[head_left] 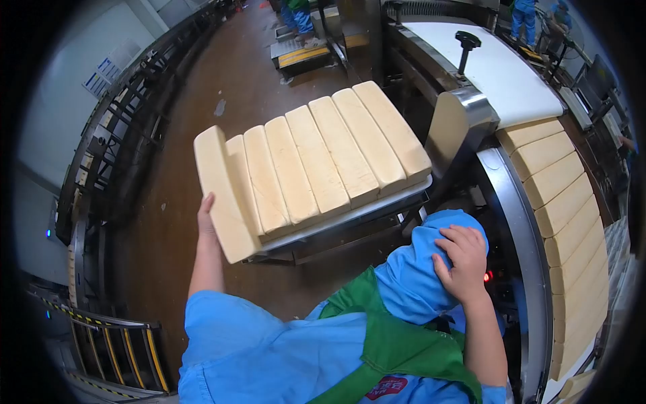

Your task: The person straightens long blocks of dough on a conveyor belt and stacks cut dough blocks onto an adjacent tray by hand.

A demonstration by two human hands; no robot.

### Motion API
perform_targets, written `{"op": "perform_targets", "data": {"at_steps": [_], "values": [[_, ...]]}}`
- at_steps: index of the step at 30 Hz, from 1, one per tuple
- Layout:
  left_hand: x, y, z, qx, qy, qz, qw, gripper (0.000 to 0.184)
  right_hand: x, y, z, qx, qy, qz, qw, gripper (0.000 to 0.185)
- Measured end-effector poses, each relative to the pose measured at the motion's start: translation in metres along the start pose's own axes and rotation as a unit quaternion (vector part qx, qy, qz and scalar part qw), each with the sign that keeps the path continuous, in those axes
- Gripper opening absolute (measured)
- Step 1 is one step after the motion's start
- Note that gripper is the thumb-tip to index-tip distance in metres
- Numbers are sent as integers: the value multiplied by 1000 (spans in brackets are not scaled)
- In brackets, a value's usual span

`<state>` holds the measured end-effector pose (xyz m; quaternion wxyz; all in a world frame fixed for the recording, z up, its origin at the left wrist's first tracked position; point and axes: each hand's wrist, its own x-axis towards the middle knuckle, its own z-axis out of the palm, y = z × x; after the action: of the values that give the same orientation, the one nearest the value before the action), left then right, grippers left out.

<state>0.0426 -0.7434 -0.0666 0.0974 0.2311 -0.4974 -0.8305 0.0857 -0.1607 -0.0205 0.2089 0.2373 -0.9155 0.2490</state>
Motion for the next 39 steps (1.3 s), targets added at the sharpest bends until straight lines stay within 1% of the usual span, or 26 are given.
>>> {"op": "perform_targets", "data": {"at_steps": [1, 3, 4, 6, 8, 9, 11, 14, 17, 20, 23, 27, 32, 34, 36, 39], "values": [[1, 7, -18, -1, 15, -4, 1000, 59, 3, -1, 3, -5, 1, -1, 1000, 25], [3, 19, -51, -20, 1, -27, 999, 60, 7, -5, 6, -12, 1, 5, 1000, 23], [6, 24, -60, -31, -11, -42, 999, 60, 8, -6, 7, -16, 1, 7, 1000, 22], [17, 30, -74, -10, 0, -89, 996, 60, 8, -8, 9, -24, -1, 11, 1000, 22], [26, 30, -66, 13, 11, -117, 993, 57, 10, -10, 12, -32, 2, 11, 999, 21], [40, 25, -64, 52, 31, -154, 986, 58, 11, -12, 13, -35, 2, 14, 999, 21], [49, 16, -57, 41, 30, -183, 982, 58, 12, -15, 13, -44, -2, 18, 999, 20], [79, 2, -90, 42, 3, -136, 990, 54, 11, -16, 15, -57, -1, 20, 998, 19], [113, -8, -118, 144, 1, -40, 989, 48, 12, -17, 16, -63, 0, 20, 998, 18], [121, -7, -124, 286, 42, -4, 957, 45, 12, -18, 16, -68, -1, 14, 998, 17], [113, -4, -110, 290, 69, 1, 954, 46, 8, -18, 17, -68, 7, 13, 998, 17], [107, -2, -97, 307, 90, 35, 947, 44, 3, -17, 16, -68, 15, 16, 997, 17], [127, -9, -117, 344, 114, 58, 930, 44, 1, -15, 15, -66, 19, 17, 998, 16], [126, -9, -114, 379, 131, 69, 914, 45, 2, -15, 16, -64, 20, 15, 998, 16], [115, -6, -97, 423, 154, 79, 890, 47, 5, -16, 16, -63, 21, 14, 998, 16], [88, 4, -57, 525, 134, 98, 835, 49, 8, -19, 16, -66, 19, 13, 998, 16]]}}
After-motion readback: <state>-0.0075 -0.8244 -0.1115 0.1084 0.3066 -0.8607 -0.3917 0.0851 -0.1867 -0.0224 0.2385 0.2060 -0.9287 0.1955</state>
